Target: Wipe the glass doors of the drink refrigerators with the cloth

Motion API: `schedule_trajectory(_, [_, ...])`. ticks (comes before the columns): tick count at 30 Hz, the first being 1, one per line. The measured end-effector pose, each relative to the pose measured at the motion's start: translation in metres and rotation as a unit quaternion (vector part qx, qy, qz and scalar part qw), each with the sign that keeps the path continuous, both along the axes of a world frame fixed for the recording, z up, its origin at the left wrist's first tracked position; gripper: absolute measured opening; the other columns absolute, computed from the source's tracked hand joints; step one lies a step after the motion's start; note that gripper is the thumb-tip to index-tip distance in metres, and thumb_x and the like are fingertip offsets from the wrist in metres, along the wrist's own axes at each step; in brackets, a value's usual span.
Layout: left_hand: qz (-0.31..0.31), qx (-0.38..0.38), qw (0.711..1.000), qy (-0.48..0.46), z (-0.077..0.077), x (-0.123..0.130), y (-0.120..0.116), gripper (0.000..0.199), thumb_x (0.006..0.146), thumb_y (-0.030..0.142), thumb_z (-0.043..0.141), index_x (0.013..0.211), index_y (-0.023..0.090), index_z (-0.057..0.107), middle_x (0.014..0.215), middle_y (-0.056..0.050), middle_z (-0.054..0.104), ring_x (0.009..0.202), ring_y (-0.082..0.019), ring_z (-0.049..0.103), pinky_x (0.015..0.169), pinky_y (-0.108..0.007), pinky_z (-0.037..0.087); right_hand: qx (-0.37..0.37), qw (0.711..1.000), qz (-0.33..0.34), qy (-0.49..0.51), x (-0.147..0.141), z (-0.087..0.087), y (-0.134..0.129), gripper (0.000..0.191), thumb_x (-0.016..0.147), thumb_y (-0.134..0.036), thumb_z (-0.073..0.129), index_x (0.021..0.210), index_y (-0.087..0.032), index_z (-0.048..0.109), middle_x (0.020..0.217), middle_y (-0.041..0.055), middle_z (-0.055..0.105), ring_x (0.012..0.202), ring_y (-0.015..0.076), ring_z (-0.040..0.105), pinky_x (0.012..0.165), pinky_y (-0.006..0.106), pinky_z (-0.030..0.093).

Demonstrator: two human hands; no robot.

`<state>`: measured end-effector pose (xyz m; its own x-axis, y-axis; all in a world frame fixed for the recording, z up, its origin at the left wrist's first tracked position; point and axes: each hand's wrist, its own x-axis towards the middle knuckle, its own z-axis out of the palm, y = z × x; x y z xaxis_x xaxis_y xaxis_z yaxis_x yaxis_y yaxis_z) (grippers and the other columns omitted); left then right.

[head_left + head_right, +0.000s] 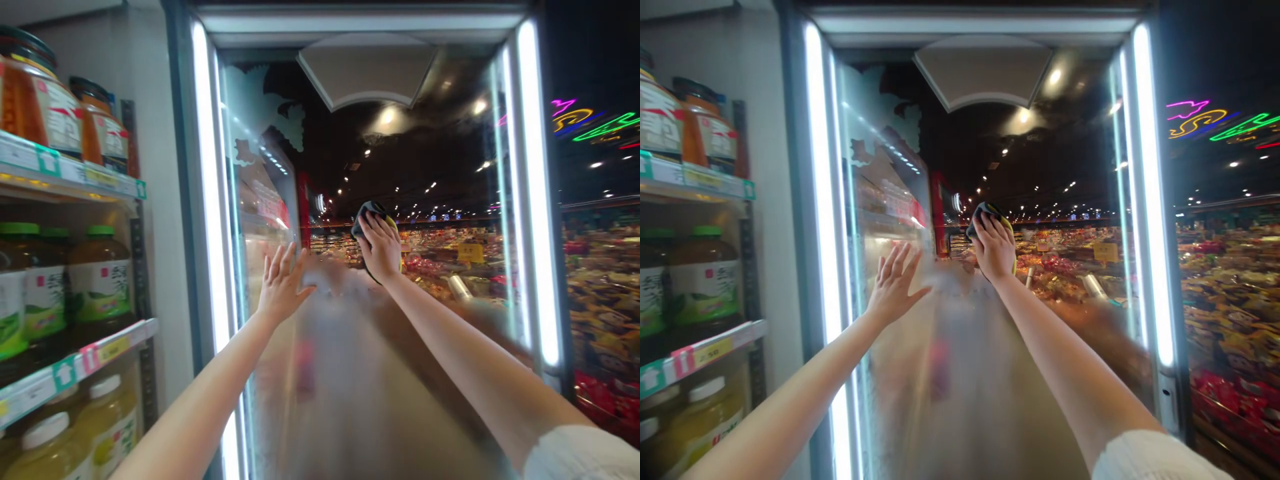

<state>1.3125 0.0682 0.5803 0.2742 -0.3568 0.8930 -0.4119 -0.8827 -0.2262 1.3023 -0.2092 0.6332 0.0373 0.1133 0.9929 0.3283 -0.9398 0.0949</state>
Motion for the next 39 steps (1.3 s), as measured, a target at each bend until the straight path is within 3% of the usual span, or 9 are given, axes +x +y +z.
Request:
schedule_trajectory(5, [-0.011, 0.006, 1.0, 0.005, -0.001, -0.001, 0.002, 0.088, 0.09, 0.055, 0.066, 0.163, 0.026, 0.027, 0.171, -0.01, 0.022, 0.159, -0.037, 0.015, 0.128, -0.06, 0.013, -0.085, 0.996, -0.016, 0.029, 0.0, -0.019, 0.057, 0.047, 0.105, -0.033, 0.046, 0.151, -0.029, 0.052, 0.159, 0.0042, 0.048, 0.147, 0.027, 0.043, 0.12, 0.048, 0.036])
schedule_trajectory(10, [-0.023, 0.039, 0.999, 0.011, -0.004, -0.003, 0.026, 0.084, 0.09, 0.05, 0.067, 0.162, 0.03, 0.03, 0.172, -0.006, 0.023, 0.158, -0.033, 0.021, 0.13, -0.051, 0.016, -0.188, 0.981, -0.005, 0.054, -0.016, -0.056, 0.02, 0.043, 0.102, -0.03, 0.052, 0.144, -0.032, 0.06, 0.153, 0.0019, 0.056, 0.138, 0.0243, 0.053, 0.121, 0.045, 0.037])
schedule_trajectory(13, [-0.008, 0.022, 1.0, 0.013, -0.009, -0.005, 0.041, 0.084, 0.089, 0.05, 0.069, 0.161, 0.03, 0.032, 0.172, -0.006, 0.022, 0.158, -0.033, 0.021, 0.13, -0.052, 0.017, -0.073, 0.997, -0.02, 0.027, -0.011, -0.047, 0.02, 0.042, 0.103, -0.032, 0.049, 0.144, -0.029, 0.061, 0.154, 0.0054, 0.054, 0.142, 0.0275, 0.049, 0.12, 0.049, 0.038])
schedule_trajectory(17, [-0.004, 0.022, 1.0, 0.015, -0.018, -0.008, 0.046, 0.08, 0.092, 0.048, 0.066, 0.161, 0.027, 0.033, 0.172, -0.008, 0.022, 0.158, -0.033, 0.019, 0.13, -0.053, 0.019, 0.051, 0.997, -0.046, 0.029, 0.002, -0.03, 0.074, 0.047, 0.104, -0.03, 0.044, 0.15, -0.023, 0.054, 0.161, 0.0096, 0.045, 0.148, 0.0316, 0.041, 0.12, 0.055, 0.035])
schedule_trajectory(20, [-0.008, 0.031, 0.999, 0.011, -0.022, -0.01, 0.05, 0.078, 0.094, 0.047, 0.064, 0.162, 0.027, 0.031, 0.172, -0.008, 0.022, 0.158, -0.032, 0.02, 0.129, -0.052, 0.021, -0.045, 0.997, -0.024, 0.063, -0.001, -0.042, 0.102, 0.048, 0.104, -0.029, 0.047, 0.151, -0.026, 0.052, 0.162, 0.007, 0.044, 0.148, 0.0295, 0.042, 0.122, 0.052, 0.034])
schedule_trajectory(24, [0.003, 0.058, 0.998, 0.014, -0.024, -0.014, 0.066, 0.079, 0.092, 0.043, 0.067, 0.161, 0.026, 0.032, 0.17, -0.008, 0.026, 0.157, -0.031, 0.026, 0.128, -0.049, 0.026, -0.181, 0.981, 0.034, 0.061, -0.009, -0.065, 0.089, 0.042, 0.102, -0.027, 0.051, 0.143, -0.031, 0.061, 0.152, 0.0025, 0.057, 0.138, 0.0241, 0.053, 0.122, 0.046, 0.037])
schedule_trajectory(31, [0.055, 0.044, 0.997, 0.01, -0.025, -0.021, 0.09, 0.081, 0.088, 0.039, 0.073, 0.159, 0.024, 0.037, 0.167, -0.012, 0.034, 0.157, -0.034, 0.023, 0.129, -0.058, 0.013, 0.025, 0.999, 0.02, 0.012, 0.007, -0.029, 0.137, 0.046, 0.102, -0.026, 0.048, 0.147, -0.025, 0.057, 0.157, 0.0081, 0.051, 0.145, 0.0314, 0.046, 0.118, 0.055, 0.039])
schedule_trajectory(35, [0.071, 0.029, 0.997, 0.019, -0.031, -0.024, 0.099, 0.086, 0.087, 0.037, 0.074, 0.161, 0.025, 0.032, 0.168, -0.013, 0.031, 0.158, -0.034, 0.019, 0.129, -0.061, 0.009, -0.074, 0.996, 0.034, 0.039, 0.005, -0.038, 0.169, 0.051, 0.101, -0.026, 0.051, 0.152, -0.026, 0.051, 0.158, 0.0072, 0.05, 0.145, 0.0303, 0.046, 0.12, 0.053, 0.037])
schedule_trajectory(39, [0.086, 0.021, 0.996, 0.027, -0.034, -0.029, 0.109, 0.086, 0.086, 0.036, 0.075, 0.16, 0.024, 0.034, 0.167, -0.015, 0.032, 0.158, -0.033, 0.018, 0.129, -0.061, 0.007, -0.173, 0.982, 0.054, 0.058, -0.003, -0.057, 0.15, 0.046, 0.103, -0.025, 0.048, 0.147, -0.028, 0.057, 0.155, 0.0048, 0.054, 0.141, 0.027, 0.051, 0.122, 0.049, 0.035])
